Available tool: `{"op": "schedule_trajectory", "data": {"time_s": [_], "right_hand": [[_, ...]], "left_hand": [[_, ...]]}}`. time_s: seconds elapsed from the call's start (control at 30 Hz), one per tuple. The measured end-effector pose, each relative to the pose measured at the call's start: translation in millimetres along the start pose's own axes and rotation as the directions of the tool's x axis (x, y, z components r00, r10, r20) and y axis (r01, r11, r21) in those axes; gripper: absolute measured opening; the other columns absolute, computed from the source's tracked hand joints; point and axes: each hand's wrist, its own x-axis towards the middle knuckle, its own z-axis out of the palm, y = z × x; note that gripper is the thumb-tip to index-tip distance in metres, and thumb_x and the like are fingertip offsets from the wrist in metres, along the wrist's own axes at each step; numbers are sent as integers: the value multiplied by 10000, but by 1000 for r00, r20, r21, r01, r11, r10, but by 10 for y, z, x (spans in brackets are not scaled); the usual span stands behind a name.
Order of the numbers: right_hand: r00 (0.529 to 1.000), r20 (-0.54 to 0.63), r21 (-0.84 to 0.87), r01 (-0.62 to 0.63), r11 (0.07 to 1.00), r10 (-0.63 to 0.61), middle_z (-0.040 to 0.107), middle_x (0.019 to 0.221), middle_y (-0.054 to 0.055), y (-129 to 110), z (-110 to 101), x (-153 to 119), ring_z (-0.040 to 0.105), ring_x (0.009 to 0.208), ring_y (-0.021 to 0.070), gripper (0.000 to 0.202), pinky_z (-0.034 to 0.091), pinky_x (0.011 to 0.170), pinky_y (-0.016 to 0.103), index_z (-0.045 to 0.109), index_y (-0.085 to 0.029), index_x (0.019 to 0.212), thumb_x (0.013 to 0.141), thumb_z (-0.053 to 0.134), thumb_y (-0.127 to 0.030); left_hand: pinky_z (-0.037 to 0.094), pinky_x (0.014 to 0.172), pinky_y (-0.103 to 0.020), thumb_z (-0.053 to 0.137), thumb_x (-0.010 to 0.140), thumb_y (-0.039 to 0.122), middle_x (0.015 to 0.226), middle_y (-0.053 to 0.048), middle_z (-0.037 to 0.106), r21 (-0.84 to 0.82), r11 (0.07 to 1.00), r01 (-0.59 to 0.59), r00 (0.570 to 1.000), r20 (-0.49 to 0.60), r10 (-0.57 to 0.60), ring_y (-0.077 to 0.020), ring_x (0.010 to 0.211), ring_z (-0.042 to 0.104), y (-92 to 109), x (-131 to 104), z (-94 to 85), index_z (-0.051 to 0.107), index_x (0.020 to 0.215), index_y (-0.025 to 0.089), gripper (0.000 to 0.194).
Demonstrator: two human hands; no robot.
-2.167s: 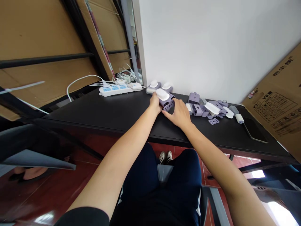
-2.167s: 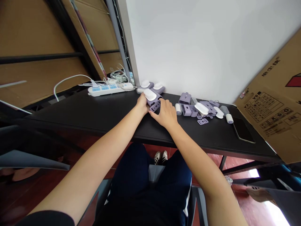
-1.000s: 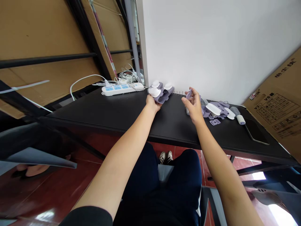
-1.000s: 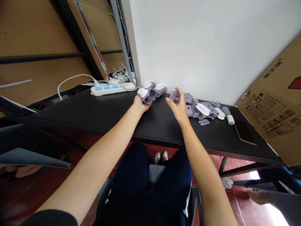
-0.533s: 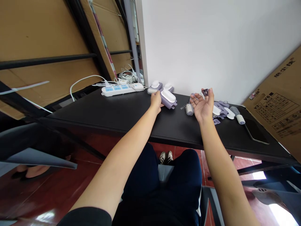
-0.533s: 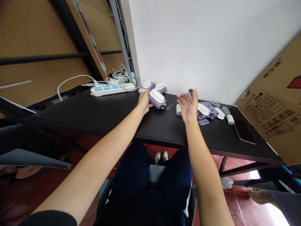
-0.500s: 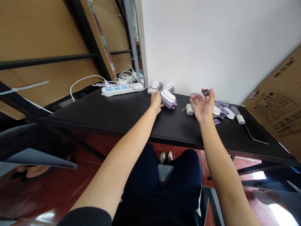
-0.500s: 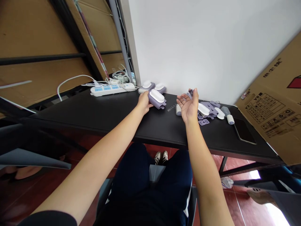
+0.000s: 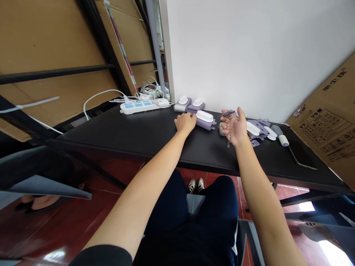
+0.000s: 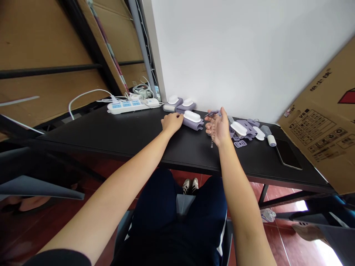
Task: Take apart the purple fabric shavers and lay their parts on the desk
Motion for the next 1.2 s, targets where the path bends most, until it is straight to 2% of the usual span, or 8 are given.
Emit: {"op": "schedule_trajectory", "data": {"time_s": [0.13,0.27,0.4,0.57,0.63,0.8,0.97,1.2], "right_hand": [[998,8,21,-64,998,64,595,848,47,-37,43,-33,440,509,136,374,274,367,192,582,-161,1114,1064,338,-439],[994,28,-31,-106,994,107,618,863,61,-28,68,-51,464,515,143,335,279,358,185,587,-157,1117,985,386,-390],[964,73,-195,-237,952,255,627,865,59,65,67,-39,503,520,126,195,289,360,162,578,-161,1046,908,512,-283],[942,137,-318,-250,914,305,586,831,38,182,77,-44,526,533,111,120,312,371,134,558,-160,1009,958,603,-260],[938,165,-353,-233,906,306,610,872,53,214,85,-47,516,525,106,129,314,371,133,556,-165,1023,984,633,-261],[925,101,-458,-284,843,366,668,891,109,271,100,-44,442,469,104,205,288,351,156,569,-160,1057,1123,544,-353],[901,170,-433,-295,852,398,666,839,105,269,122,-61,411,457,108,227,260,356,166,551,-163,947,1110,465,-295],[873,151,-552,-315,772,465,696,854,120,304,116,-51,399,434,106,269,270,355,161,558,-163,1061,1162,437,-381]], "left_hand": [[417,1116,-582,532,1034,367,1411,-200,669,19,997,-76,989,-124,78,-423,1360,558,29,-62,4,755,1291,209,375],[411,1171,-481,547,1056,340,1275,-150,691,-172,889,-424,884,-293,364,-335,1294,589,96,-175,-1,744,1226,223,285],[376,1215,-393,540,1072,455,1274,-107,684,-417,624,-661,729,-163,665,-273,1272,597,165,-331,-2,759,1270,245,362],[396,1170,-394,434,1100,473,1205,-97,716,-435,547,-716,621,-38,783,-266,1202,609,193,-382,61,763,1131,239,405],[413,1132,-409,341,1127,478,1109,-106,724,-432,536,-725,621,-76,780,-267,1123,618,186,-368,77,723,1023,226,470],[450,957,-379,297,1133,534,944,-94,666,-392,629,-671,717,-130,684,-255,961,603,154,-352,61,572,913,227,467],[430,912,-353,367,1115,533,917,-77,635,-368,623,-690,691,-76,719,-245,943,584,155,-344,51,576,823,221,476],[423,889,-331,398,1117,483,754,-73,573,-466,653,-597,776,-130,617,-222,794,552,166,-360,22,535,620,206,585]]}}
